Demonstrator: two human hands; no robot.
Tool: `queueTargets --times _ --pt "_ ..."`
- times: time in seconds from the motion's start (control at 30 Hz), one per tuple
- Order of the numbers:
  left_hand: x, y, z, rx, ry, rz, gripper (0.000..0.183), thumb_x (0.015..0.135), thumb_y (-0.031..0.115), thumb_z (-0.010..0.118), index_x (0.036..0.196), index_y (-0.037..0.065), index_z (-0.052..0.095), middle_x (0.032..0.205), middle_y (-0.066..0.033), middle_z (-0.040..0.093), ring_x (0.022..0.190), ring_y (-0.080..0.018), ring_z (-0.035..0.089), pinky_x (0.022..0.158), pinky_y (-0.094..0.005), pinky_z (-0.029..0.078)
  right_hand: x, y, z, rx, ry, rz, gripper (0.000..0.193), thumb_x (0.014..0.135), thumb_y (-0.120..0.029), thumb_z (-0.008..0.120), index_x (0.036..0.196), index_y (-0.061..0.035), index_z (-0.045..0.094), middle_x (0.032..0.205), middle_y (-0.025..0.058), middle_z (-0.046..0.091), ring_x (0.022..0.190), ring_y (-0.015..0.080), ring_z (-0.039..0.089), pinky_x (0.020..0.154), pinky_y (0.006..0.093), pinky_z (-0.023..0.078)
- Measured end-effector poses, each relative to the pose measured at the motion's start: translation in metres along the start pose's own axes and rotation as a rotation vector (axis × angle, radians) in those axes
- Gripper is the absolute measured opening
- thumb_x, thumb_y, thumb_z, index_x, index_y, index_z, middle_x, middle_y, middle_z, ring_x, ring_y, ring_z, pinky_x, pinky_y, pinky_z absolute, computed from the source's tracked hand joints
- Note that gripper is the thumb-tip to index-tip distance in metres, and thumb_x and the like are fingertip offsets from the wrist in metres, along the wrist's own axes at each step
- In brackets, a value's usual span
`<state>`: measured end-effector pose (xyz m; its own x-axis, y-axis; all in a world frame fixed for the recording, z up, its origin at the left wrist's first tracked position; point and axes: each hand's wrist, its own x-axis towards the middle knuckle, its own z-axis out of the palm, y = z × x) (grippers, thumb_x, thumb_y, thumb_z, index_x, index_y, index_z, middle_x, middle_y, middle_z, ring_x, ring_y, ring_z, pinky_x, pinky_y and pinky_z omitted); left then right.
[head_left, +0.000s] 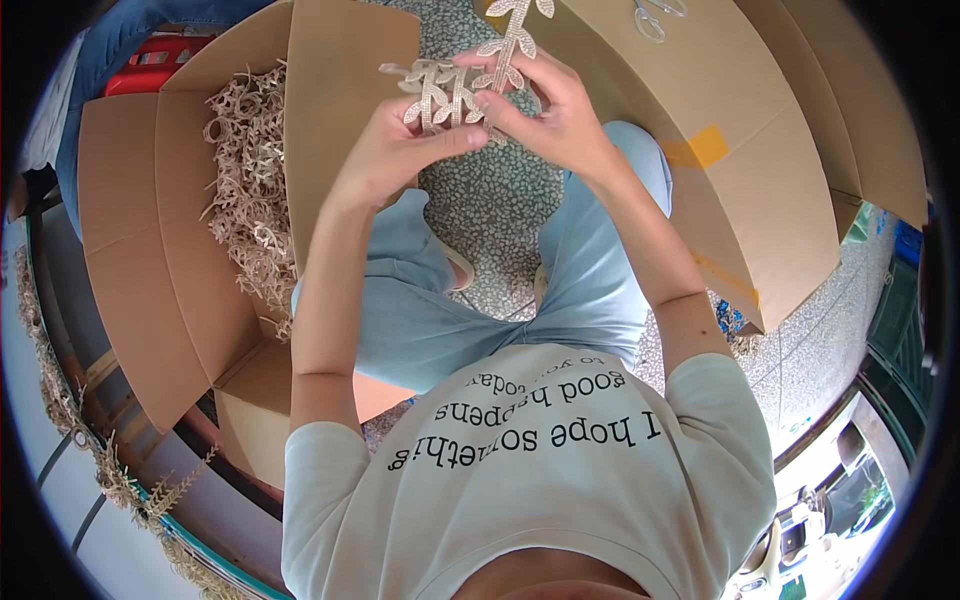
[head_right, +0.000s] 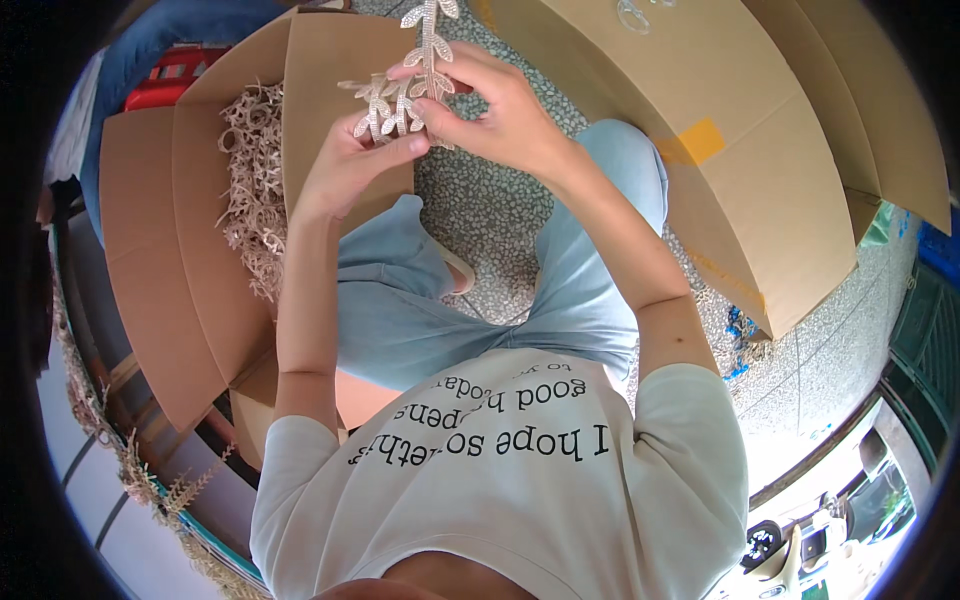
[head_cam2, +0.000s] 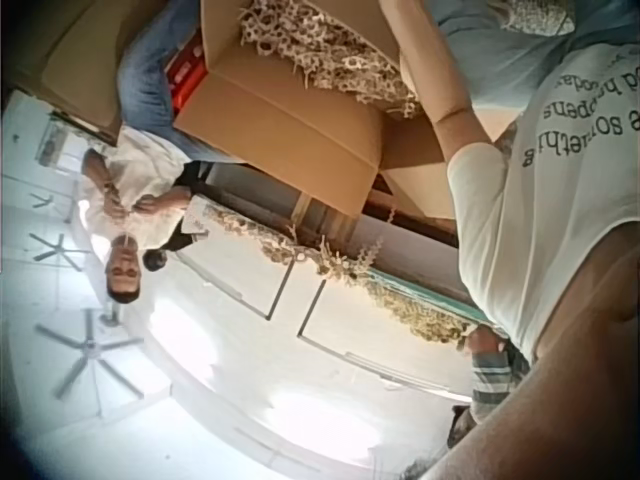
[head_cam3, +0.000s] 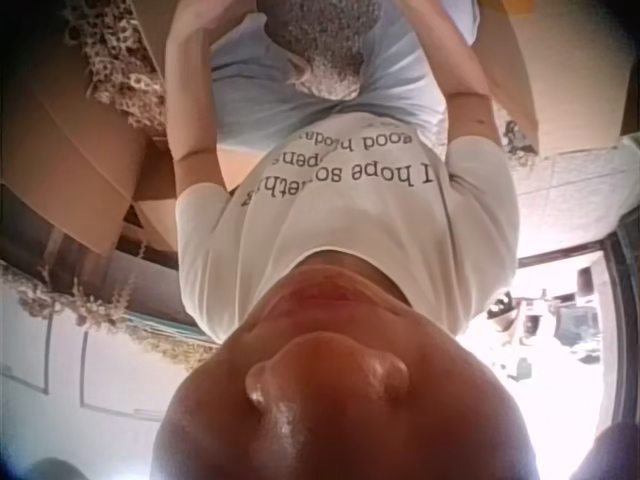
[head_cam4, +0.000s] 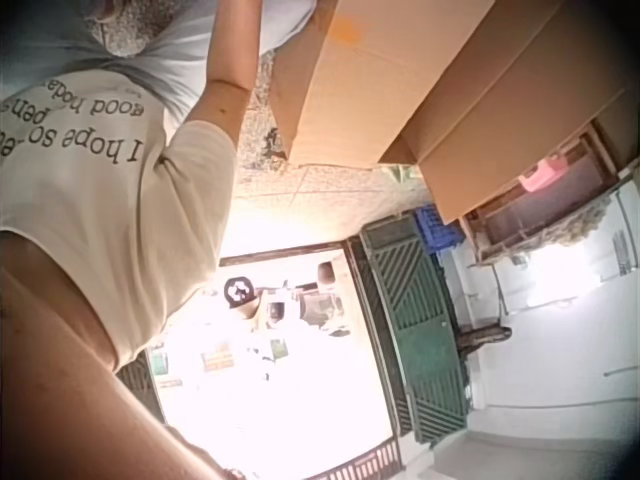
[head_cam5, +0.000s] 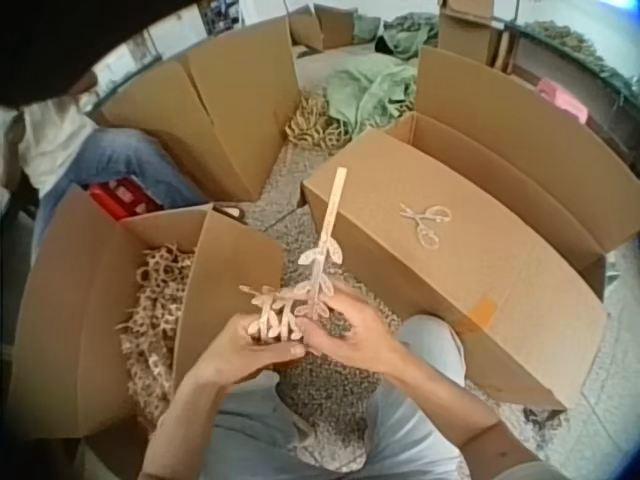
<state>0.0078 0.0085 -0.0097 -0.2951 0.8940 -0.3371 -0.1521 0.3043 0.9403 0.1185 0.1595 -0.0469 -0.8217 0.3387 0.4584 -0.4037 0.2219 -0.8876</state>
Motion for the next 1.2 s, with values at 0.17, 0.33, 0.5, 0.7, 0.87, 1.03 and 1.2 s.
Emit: queueTargets --times 0.17,0.33,0.5,0.7,0.87,1.03,1.2 --pt "0.003 -0.001 0.007 -0.012 0.118 0.181 0.022 0.081 0.004 0.065 0.102 -0.003 0.061 0.092 -0.0084 0.066 0.084 -0.0129 0.063 0.076 -0.0252 0.05 0.01 -0.017 -0.004 0.268 0.217 0.119 0.016 0.082 -0.002 0.062 0.097 0.0026 0.064 0.101 0.0074 0.06 0.086 0.0127 0.057 0.077 0.0268 0.047" --pt "0.004 0.0 0.012 0.076 0.125 0.213 0.016 0.081 0.004 0.065 0.096 -0.003 0.064 0.089 -0.0079 0.067 0.082 -0.0116 0.062 0.074 -0.0238 0.05 0.029 0.015 -0.03 0.481 0.03 -0.569 0.01 0.083 0.002 0.06 0.092 0.0035 0.064 0.098 0.0114 0.061 0.089 0.0141 0.059 0.076 0.0261 0.048" --pt "0.0 0.0 0.012 0.114 0.141 0.218 0.015 0.08 0.005 0.067 0.093 -0.003 0.065 0.088 -0.0066 0.067 0.081 -0.0096 0.061 0.073 -0.0223 0.049 0.007 -0.022 -0.032 0.227 0.261 0.163 0.011 0.082 -0.003 0.063 0.091 0.0031 0.065 0.094 0.0088 0.064 0.082 0.012 0.058 0.074 0.0252 0.047" --pt "-0.001 -0.006 0.011 0.186 0.14 0.24 0.017 0.077 0.007 0.071 0.09 -0.002 0.066 0.083 -0.0037 0.067 0.075 -0.0083 0.059 0.07 -0.0225 0.048 -0.001 -0.003 -0.034 0.128 0.188 0.368 0.018 0.085 -0.014 0.062 0.092 0.0019 0.068 0.092 0.0082 0.066 0.081 0.0116 0.059 0.072 0.0261 0.048" --pt "0.0 -0.011 0.005 0.409 0.135 0.395 0.022 0.072 0.008 0.073 0.093 0.002 0.068 0.089 -0.0064 0.067 0.082 -0.0135 0.06 0.07 -0.0258 0.047 -0.007 -0.005 -0.028 0.241 0.072 0.548 0.025 0.086 -0.015 0.061 0.106 0.0003 0.061 0.085 0.004 0.063 0.077 0.01 0.058 0.066 0.0249 0.047" --pt "0.007 -0.017 0.004 0.409 0.137 0.42 0.022 0.074 0.006 0.071 0.096 0.004 0.067 0.093 -0.0074 0.066 0.087 -0.0155 0.06 0.075 -0.0281 0.047 -0.014 0.009 -0.014 0.412 0.298 0.326 0.034 0.087 -0.009 0.058 0.118 -0.0023 0.048 0.088 0.002 0.057 0.075 0.0072 0.054 0.065 0.0216 0.045" --pt "0.007 -0.005 0.012 -0.016 -0.053 0.164 0.029 0.077 0.005 0.067 0.106 0.001 0.062 0.095 -0.0068 0.066 0.092 -0.0139 0.06 0.081 -0.0278 0.047 -0.014 0.009 -0.003 0.098 0.291 0.117 0.034 0.083 0.0 0.061 0.114 -0.0014 0.051 0.088 0.0015 0.056 0.08 0.0061 0.052 0.068 0.0213 0.045"
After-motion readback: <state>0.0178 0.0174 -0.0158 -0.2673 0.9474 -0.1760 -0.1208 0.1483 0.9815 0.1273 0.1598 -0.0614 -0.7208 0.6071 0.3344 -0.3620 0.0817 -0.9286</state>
